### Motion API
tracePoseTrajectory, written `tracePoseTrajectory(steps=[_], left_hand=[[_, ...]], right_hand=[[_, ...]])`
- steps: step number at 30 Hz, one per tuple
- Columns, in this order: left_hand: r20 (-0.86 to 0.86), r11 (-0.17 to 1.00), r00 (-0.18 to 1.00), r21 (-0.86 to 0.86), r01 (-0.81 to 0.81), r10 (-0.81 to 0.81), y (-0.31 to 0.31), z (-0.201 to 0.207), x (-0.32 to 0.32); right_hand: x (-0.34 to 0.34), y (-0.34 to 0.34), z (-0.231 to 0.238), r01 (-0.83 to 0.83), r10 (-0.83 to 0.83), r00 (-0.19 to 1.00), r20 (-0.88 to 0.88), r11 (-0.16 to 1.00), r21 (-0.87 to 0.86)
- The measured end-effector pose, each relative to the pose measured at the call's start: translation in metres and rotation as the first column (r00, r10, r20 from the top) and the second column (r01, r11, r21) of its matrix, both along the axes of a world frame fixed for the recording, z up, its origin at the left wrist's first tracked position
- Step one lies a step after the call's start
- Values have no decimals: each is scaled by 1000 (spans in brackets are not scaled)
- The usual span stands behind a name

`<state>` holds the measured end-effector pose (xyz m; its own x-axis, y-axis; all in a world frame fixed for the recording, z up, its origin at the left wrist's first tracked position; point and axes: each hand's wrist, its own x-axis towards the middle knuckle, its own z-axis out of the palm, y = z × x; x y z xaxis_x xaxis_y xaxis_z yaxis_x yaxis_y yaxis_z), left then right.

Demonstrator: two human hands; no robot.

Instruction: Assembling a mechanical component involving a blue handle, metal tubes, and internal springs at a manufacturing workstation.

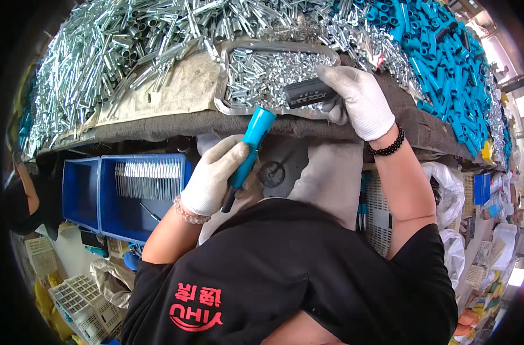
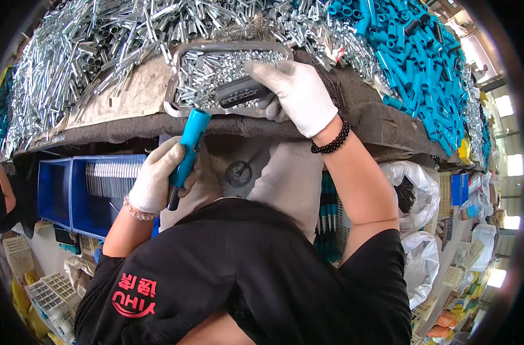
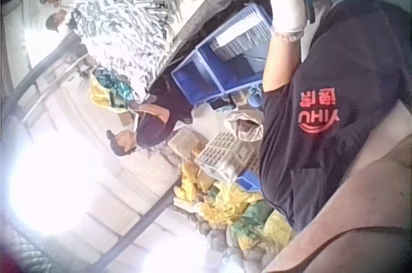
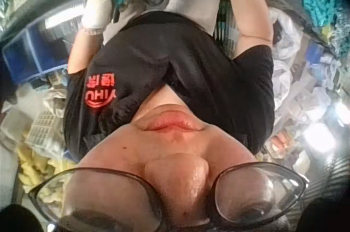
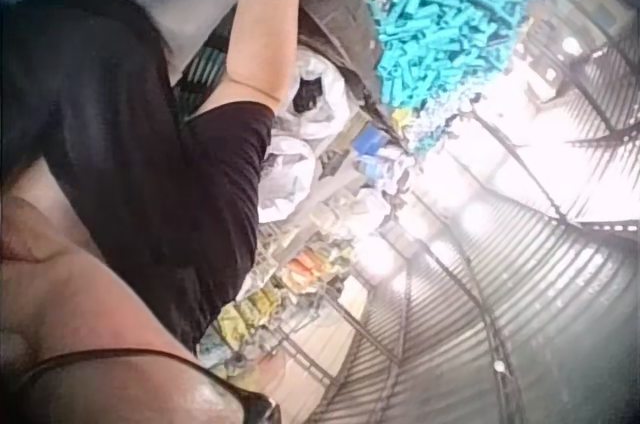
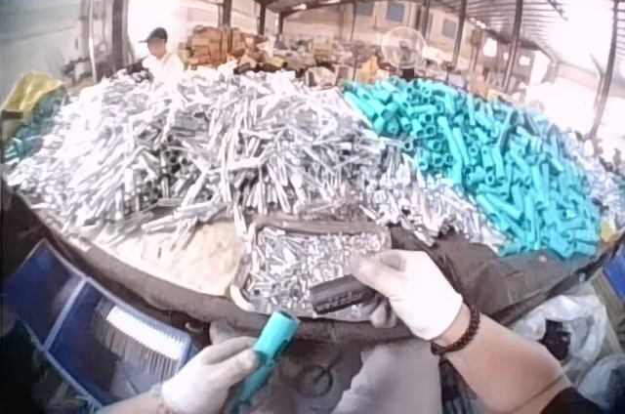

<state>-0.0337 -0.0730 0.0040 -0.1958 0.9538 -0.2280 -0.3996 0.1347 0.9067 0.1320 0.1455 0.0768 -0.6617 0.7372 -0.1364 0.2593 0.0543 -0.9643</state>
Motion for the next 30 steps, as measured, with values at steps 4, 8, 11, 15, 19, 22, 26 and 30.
tracePoseTrajectory(steps=[4,8,11,15,19,22,26,30], left_hand=[[0,998,999,-46,41,-41,-2,2,13],[-128,993,992,-117,-17,2,8,11,33],[45,994,997,-89,69,-65,13,6,32],[17,961,968,-118,249,-249,24,0,30],[136,945,939,-52,324,-315,39,-3,32],[234,915,887,44,401,-399,52,-14,32],[36,929,940,167,329,-340,64,-17,54],[-35,926,926,15,377,-376,63,-25,49]], right_hand=[[24,-15,-17,-224,205,972,-117,956,-187],[36,-38,-61,-373,424,905,48,732,569],[44,-46,-54,-111,184,965,-185,931,348],[53,-38,-63,-19,54,925,-376,995,97],[56,-36,-68,-315,403,877,-263,894,319],[57,-36,-69,-225,400,874,-275,836,501],[53,-43,-75,-98,326,929,-177,675,731],[70,7,-89,61,186,968,-171,486,872]])
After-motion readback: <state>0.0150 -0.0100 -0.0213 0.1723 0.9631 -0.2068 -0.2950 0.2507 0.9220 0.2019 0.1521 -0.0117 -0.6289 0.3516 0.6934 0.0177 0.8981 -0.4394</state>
